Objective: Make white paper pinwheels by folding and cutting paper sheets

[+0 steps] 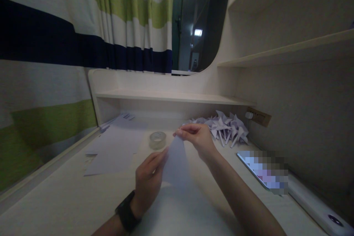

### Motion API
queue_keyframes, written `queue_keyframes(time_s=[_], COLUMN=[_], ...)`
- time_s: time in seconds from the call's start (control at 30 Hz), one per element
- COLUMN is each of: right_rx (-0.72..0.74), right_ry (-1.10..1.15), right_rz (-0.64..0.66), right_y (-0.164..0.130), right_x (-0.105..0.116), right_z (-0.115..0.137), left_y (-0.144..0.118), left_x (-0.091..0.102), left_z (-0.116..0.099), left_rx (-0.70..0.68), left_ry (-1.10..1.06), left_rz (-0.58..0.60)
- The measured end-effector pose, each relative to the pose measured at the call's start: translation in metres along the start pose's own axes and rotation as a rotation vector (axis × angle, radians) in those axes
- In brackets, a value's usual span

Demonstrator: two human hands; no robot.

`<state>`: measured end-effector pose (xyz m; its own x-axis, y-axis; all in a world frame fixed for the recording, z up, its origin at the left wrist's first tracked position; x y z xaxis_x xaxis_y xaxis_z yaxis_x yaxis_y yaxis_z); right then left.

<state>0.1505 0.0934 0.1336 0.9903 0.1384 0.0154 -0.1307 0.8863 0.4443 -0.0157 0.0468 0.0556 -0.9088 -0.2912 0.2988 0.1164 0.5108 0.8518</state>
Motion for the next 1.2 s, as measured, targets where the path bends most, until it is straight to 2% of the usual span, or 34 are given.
queue_keyframes(time_s=[0.17,0.7,0.9,1.2], right_rx=[0.007,0.052,0.023,0.013], right_ry=[-0.001,-0.025,0.0,0.033], right_rz=[-0.02,-0.023,-0.03,-0.075], right_y=[0.002,0.0,-0.002,-0.002], right_x=[0.002,0.004,0.005,0.007], right_z=[-0.004,0.003,0.008,0.005], left_y=[0.0,-0.001,-0.002,-0.002], left_x=[0.0,0.002,0.001,0.001], left_z=[0.0,-0.002,-0.006,-0.011], left_rx=[0.015,-0.001,-0.047,-0.03], left_ry=[0.001,-0.008,-0.014,0.003], left_rz=[-0.003,0.003,0.02,0.028])
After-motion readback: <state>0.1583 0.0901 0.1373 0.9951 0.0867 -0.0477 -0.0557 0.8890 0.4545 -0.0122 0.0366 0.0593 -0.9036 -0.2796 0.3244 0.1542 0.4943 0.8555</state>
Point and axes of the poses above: each hand's wrist, its own y-axis towards the middle knuckle, its own x-axis out of the back of the hand, z = x × y, the point moved 7 cm from there along y, towards the middle knuckle, and after that the axes turned 6 degrees about z, right-handed, at the moved point
